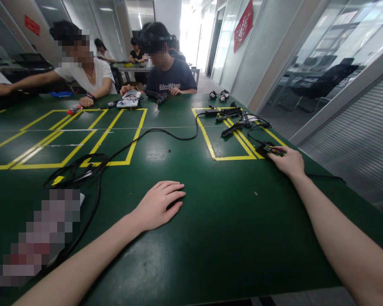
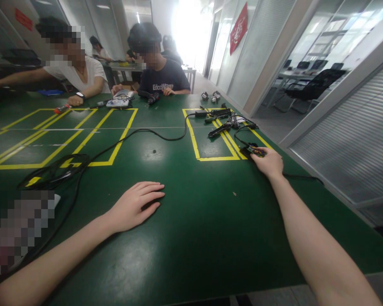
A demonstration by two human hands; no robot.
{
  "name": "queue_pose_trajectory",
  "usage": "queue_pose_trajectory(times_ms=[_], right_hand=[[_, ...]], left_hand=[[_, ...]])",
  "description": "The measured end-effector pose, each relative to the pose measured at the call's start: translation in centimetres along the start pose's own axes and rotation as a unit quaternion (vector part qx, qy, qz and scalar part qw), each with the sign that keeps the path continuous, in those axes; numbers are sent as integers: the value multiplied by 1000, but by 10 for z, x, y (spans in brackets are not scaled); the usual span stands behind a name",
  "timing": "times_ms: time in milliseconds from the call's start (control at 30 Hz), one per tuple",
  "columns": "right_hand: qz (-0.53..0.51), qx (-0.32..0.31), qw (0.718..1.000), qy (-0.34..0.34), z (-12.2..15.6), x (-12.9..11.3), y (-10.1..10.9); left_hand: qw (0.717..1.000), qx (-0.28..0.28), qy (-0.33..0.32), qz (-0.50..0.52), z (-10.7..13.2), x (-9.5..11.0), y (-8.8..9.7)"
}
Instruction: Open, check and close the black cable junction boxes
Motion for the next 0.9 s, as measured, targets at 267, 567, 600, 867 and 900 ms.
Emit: queue_pose_trajectory(times_ms=[267,567,600,867,900], right_hand=[[-14,-102,993,66,32,-62,-27],[-238,-299,868,317,168,-210,-24],[-265,-328,838,348,188,-223,-19],[-353,-404,714,450,261,-261,13],[-362,-400,714,446,260,-262,14]], left_hand=[[1000,-3,3,-2,0,0,0],[1000,21,7,11,-1,0,4],[999,30,9,16,-2,1,8],[996,39,-46,62,-5,23,17],[996,27,-43,67,-6,23,15]])
Point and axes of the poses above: each hand's wrist, its own z-axis away from the middle knuckle, its own y-axis out of the back of the hand, x = y × z, the point moved 10 cm from there along -z, towards the middle knuckle, and after that the axes turned 10 degrees about x, right-handed, at the moved point
